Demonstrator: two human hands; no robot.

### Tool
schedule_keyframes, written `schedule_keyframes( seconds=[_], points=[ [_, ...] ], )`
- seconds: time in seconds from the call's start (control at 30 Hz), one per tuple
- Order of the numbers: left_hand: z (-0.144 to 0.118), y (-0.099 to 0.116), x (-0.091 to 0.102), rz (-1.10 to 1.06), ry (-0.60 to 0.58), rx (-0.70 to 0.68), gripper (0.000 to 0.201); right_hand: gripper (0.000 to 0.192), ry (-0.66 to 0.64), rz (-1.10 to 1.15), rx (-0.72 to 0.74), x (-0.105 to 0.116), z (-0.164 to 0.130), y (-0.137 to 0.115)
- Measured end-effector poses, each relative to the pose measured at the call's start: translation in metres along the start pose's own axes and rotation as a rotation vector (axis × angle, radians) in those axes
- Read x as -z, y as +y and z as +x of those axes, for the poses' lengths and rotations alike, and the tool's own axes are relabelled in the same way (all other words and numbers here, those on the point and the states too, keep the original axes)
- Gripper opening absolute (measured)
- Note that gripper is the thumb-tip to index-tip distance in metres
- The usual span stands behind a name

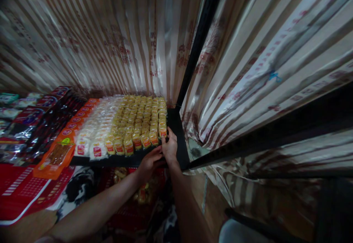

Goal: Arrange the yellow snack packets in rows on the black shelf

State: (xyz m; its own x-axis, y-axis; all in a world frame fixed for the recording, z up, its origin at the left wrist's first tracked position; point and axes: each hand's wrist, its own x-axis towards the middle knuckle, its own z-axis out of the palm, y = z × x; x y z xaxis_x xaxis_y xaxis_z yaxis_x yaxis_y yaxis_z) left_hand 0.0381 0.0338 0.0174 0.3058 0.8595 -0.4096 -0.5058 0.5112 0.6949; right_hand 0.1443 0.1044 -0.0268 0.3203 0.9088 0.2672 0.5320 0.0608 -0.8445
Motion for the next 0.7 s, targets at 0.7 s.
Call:
schedule_keyframes(
  seconds=[0.7],
  points=[
    [-0.070,-0.058,0.082,0.363,0.240,0.396,0.003,0.028,0.014,0.242,0.012,0.030,-0.113,-0.049]
  ],
)
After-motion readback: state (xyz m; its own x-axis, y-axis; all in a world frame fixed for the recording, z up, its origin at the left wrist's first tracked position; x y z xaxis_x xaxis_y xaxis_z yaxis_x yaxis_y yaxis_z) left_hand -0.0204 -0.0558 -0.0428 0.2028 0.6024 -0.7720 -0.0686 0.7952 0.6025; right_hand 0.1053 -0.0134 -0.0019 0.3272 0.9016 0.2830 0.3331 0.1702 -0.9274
